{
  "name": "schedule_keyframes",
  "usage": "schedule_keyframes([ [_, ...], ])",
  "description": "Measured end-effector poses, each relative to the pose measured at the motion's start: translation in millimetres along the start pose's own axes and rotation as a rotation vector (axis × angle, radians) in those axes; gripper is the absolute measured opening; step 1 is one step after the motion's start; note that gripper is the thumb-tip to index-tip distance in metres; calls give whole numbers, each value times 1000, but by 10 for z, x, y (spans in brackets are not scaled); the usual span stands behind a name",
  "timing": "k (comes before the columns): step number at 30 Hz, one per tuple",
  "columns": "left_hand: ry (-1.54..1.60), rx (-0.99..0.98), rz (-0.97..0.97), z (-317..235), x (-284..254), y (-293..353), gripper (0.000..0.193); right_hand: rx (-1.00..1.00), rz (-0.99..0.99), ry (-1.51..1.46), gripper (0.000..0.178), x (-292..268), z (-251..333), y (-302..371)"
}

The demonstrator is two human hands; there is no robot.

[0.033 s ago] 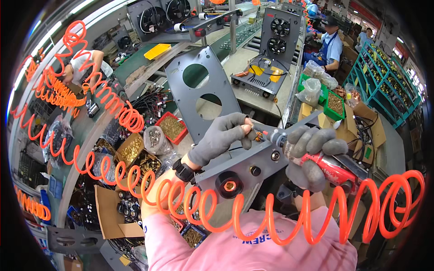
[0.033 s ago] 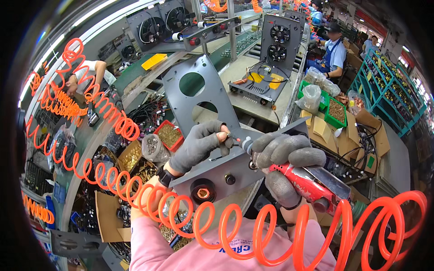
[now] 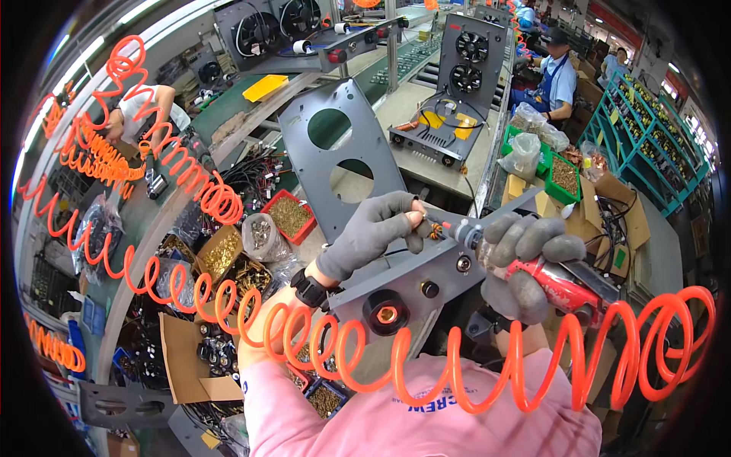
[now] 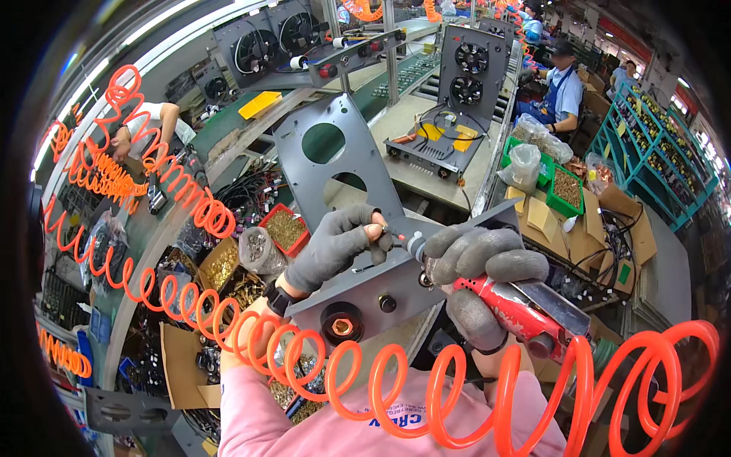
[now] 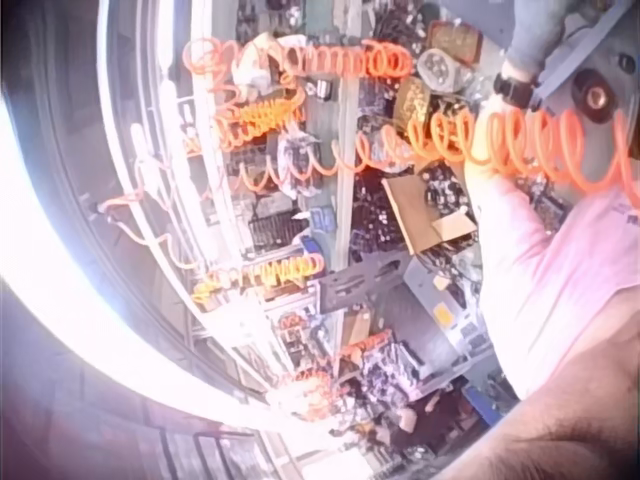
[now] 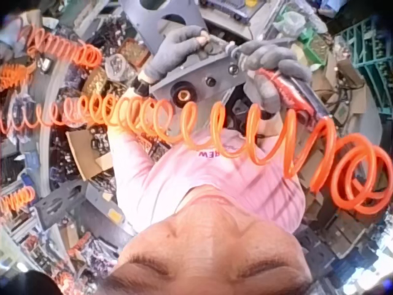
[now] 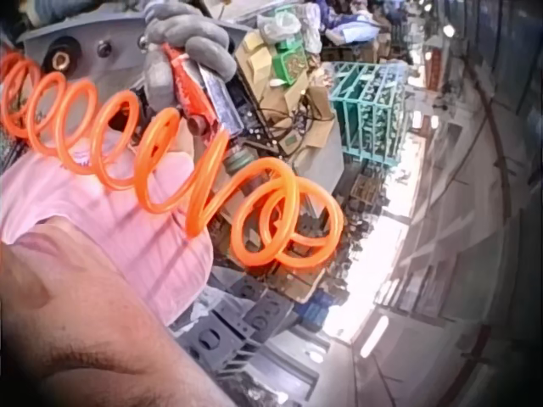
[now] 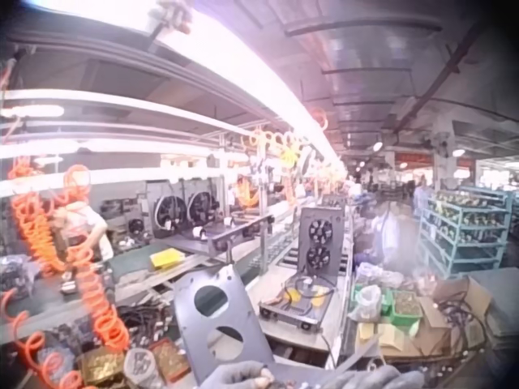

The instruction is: Assembling a metal electronics unit by installing internal components, connecting wiring harnesses, and fastening parts using an air screwdriver.

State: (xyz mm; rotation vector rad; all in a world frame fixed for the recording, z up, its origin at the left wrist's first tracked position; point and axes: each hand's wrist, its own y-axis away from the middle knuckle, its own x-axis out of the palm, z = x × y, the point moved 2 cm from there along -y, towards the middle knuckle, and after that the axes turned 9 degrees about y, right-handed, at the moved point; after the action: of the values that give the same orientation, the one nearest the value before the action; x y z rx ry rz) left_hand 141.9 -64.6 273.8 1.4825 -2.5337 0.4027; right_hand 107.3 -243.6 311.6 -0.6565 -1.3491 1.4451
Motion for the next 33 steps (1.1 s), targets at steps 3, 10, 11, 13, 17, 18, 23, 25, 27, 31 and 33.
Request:
schedule_keyframes([
  [3, 15, -4, -4, -2, 8, 3, 21, 8, 25, -38, 37, -8, 1, 1],
  [10, 31, 3, -24, 17, -9, -27, 19, -4, 59, -97, 43, -55, 3, 10],
  [11, 30, 14, -23, 19, -14, -32, 18, -7, 49, -104, 42, -62, 3, 11],
  [13, 28, 25, -22, 28, -20, -42, 17, -8, 70, -94, 42, -71, 8, 9],
  [17, -33, 99, -28, 37, -21, -45, 15, 16, 99, -86, 41, -88, 20, -8],
  [18, -94, 125, -40, 36, -23, -45, 14, 14, 98, -86, 41, -89, 23, -11],
  [23, -5, 103, -15, 47, -30, -61, 15, 17, 16, -72, 39, -57, 14, 3],
  [25, 9, 80, -12, 39, -39, -58, 15, 18, -15, -38, 39, -28, -6, 16],
  [27, 52, 4, 49, 38, -30, -48, 17, 14, -62, -2, 39, -31, -23, 12],
  [31, 77, -12, 54, 24, -5, -35, 18, -52, -4, -32, 39, -68, -29, -19],
  [33, 52, -16, 39, 22, 8, -40, 17, -66, 18, -44, 39, -95, -21, -25],
])
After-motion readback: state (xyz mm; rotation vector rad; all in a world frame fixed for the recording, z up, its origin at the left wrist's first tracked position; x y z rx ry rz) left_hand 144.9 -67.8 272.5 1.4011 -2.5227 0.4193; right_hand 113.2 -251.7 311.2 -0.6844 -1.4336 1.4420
